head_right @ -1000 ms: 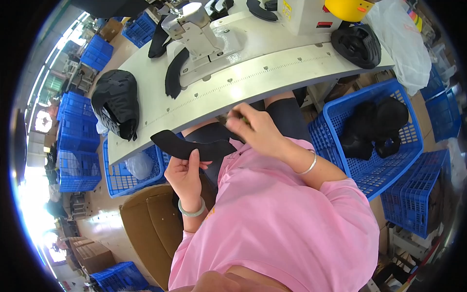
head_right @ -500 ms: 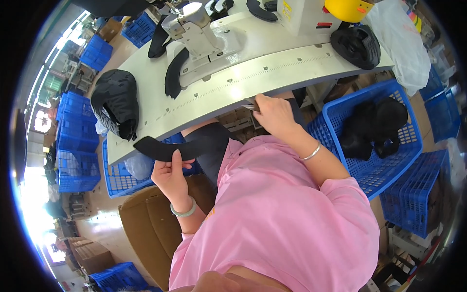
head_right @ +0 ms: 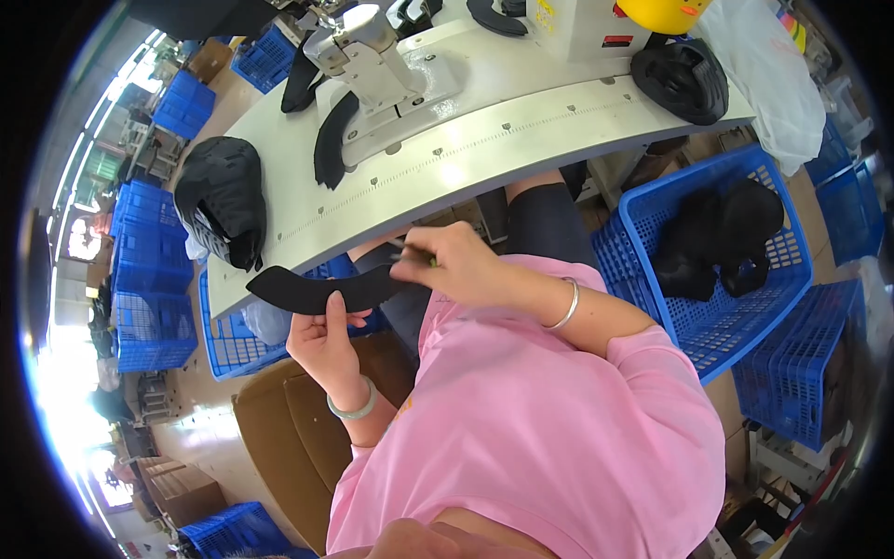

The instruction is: Stitching shoe upper components using an industrial post-bed sewing machine.

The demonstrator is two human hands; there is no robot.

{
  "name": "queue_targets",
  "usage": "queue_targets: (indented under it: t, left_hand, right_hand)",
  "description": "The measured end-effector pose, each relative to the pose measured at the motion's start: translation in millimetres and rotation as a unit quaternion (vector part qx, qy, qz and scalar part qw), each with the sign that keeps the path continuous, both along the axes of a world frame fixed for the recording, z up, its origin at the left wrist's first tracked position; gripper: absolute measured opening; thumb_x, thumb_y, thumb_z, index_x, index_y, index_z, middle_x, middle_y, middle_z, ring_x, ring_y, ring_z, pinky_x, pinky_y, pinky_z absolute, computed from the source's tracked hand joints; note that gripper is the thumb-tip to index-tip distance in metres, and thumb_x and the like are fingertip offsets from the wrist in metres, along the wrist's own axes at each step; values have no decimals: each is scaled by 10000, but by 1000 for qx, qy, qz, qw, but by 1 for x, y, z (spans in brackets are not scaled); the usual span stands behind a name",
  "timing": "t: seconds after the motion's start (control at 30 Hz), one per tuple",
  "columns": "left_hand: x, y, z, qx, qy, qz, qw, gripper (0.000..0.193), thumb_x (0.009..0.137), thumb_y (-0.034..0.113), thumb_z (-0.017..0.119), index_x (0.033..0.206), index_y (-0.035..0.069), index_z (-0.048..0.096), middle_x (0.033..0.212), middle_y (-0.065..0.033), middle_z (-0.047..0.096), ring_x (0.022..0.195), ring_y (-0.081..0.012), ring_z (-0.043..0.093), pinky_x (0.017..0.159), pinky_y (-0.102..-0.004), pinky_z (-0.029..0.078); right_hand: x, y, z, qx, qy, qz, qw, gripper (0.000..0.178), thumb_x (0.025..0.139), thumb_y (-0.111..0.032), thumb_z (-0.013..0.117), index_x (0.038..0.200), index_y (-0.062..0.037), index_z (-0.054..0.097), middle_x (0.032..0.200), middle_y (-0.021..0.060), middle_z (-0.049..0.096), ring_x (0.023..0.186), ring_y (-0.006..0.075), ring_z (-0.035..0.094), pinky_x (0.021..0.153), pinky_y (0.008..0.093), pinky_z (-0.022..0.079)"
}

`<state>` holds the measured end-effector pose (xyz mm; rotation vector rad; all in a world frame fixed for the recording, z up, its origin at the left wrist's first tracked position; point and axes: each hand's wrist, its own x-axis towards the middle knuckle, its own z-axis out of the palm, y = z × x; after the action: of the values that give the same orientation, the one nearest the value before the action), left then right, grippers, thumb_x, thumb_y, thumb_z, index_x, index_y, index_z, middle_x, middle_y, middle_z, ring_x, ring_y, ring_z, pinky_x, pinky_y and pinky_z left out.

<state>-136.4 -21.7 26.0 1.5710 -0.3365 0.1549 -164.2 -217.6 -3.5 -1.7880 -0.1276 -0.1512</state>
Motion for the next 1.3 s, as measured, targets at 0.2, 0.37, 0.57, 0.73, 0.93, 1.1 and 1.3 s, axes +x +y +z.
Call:
queue_targets:
  t: [0.2,0.37,0.57,0.73,0.93,1.1,1.3]
  left_hand:
    - [2,4,-1,7,-8,13,1000,54,904,-21,619,900,-75,611,741,-120,688,591,-128,651,548,-202,496]
    - [2,2,-1,-8,0,-3,1000,56,903,-21,619,877,-71,615,721,-104,679,581,-123,647,536,-203,495]
    - [0,-2,-1,17,12,-5,1000,62,905,-12,623,891,-72,622,716,-91,676,577,-120,647,535,-199,492]
    - [1,-3,-1,15,14,-10,1000,67,907,-7,623,910,-73,623,730,-87,678,592,-116,650,536,-201,493]
    - [0,-1,-4,3,35,-48,998,77,913,-1,617,937,-75,617,744,-97,679,598,-117,643,541,-197,485]
    - [2,3,-3,-20,79,-94,992,94,916,1,611,965,-79,612,741,-103,676,591,-127,633,535,-211,484]
    - [5,5,-10,-99,106,-202,969,114,919,-8,591,1015,-67,608,802,-114,678,612,-137,629,540,-213,483]
  right_hand:
    - [0,-18,-19,-234,-166,-168,943,224,818,-137,719,749,-12,546,648,138,594,562,316,577,525,361,458]
    - [0,-21,-8,-80,-151,-71,983,148,789,-76,727,803,-24,589,737,64,610,578,231,591,515,318,455]
    - [-3,-5,5,-314,-264,-78,909,182,796,-130,713,801,-75,540,743,62,530,624,242,593,499,355,450]
    - [4,-10,6,-142,-263,-86,950,213,693,-2,714,842,-81,583,756,40,554,581,221,589,477,301,442]
    - [2,-8,9,-179,-239,-106,949,177,750,83,644,874,-23,575,778,68,551,629,156,593,530,265,449]
    - [5,-9,12,-35,-169,25,985,162,824,61,630,968,-13,645,843,47,541,703,125,527,623,252,440]
    - [1,-4,22,68,-79,132,986,140,812,31,681,938,-28,696,813,41,515,714,147,501,636,282,417]
